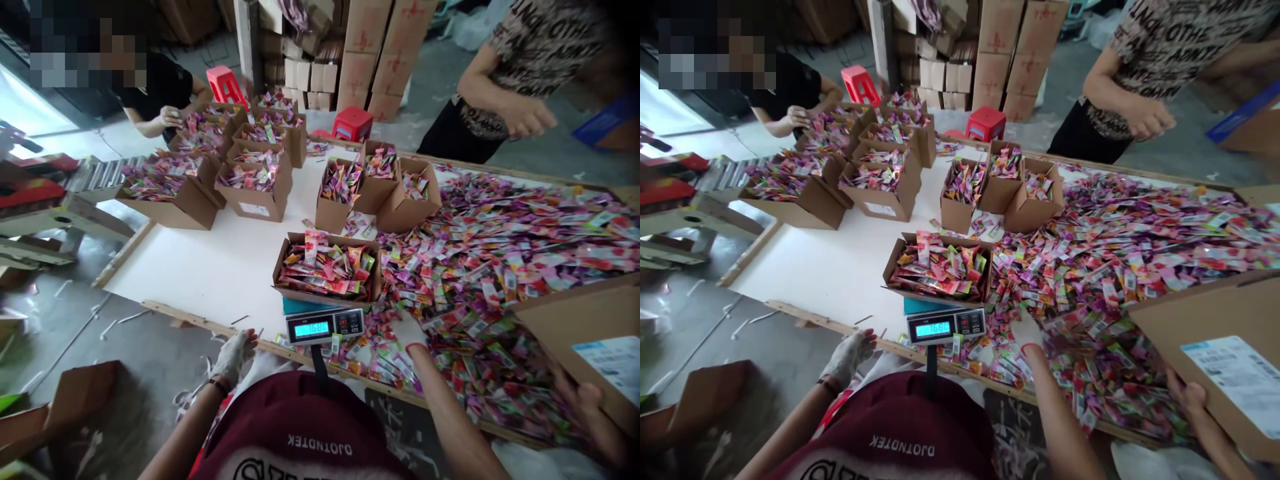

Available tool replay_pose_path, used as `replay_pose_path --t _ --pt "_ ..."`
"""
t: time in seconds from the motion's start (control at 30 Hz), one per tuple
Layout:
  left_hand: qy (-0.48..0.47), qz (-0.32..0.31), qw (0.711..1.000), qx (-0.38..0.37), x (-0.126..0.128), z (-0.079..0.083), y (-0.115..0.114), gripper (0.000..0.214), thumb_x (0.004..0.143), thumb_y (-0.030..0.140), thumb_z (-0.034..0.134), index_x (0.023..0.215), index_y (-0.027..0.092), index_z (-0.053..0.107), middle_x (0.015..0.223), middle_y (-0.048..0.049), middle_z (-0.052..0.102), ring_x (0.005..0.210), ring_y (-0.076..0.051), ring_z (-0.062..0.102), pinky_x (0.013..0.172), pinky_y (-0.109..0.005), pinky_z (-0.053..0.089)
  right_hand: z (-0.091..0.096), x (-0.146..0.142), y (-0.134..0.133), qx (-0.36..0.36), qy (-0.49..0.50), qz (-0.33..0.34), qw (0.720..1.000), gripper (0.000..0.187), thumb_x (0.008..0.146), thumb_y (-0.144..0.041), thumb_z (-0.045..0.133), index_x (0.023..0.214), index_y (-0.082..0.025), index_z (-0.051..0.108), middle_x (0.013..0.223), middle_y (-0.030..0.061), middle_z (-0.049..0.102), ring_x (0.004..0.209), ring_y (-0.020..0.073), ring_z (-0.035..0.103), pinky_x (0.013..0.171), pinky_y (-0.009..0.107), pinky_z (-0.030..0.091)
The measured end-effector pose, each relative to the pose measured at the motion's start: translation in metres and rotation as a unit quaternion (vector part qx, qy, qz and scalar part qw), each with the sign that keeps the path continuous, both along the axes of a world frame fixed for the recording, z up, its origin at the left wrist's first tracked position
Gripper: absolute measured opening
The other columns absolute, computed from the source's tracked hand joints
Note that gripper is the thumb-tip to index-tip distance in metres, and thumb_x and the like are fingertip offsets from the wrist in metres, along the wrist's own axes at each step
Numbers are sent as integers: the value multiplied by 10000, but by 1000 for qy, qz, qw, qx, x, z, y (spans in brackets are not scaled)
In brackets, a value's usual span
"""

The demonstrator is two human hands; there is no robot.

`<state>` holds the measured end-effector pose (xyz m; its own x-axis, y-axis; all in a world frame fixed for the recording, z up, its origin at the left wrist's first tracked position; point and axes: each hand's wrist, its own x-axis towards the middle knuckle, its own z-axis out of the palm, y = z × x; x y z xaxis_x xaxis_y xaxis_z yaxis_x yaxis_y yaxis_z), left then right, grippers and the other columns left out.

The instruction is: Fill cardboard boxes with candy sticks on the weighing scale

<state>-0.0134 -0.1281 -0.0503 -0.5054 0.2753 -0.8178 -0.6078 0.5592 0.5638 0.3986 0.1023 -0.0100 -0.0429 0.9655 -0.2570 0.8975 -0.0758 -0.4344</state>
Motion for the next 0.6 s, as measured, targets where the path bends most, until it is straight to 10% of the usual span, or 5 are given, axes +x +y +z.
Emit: replay_pose_path --t 0.17,0.37,0.47,0.6 --pt "23 -49 999 0 8 2 -3 313 795 389 736 995 150 708 1002 -117 749 821 -197 717 745 -302 527 67 -19 33 82 170 -22 982 359 931 -436 557 1128 -182 716 930 103 751 787 249 667 749 386 541" --pt "10 -30 999 11 1 1 -15 203 849 316 699 979 160 698 1009 -116 750 779 -188 718 737 -309 556 163 -122 36 151 205 243 936 257 900 -366 607 1071 -211 719 998 77 746 900 228 674 871 366 539" --pt "1 -21 1000 18 -5 2 -21 171 867 289 695 986 166 700 1034 -111 752 792 -185 726 758 -312 575 159 -149 41 188 192 248 931 296 895 -342 591 1131 -204 704 1087 95 736 924 227 673 900 370 540" --pt "-6 -1 1000 10 -13 4 -35 157 903 261 645 1020 169 695 997 -92 759 805 -180 734 798 -305 588 122 -112 44 198 155 47 967 400 940 -414 479 1196 -150 637 1044 123 709 900 231 664 886 378 553"
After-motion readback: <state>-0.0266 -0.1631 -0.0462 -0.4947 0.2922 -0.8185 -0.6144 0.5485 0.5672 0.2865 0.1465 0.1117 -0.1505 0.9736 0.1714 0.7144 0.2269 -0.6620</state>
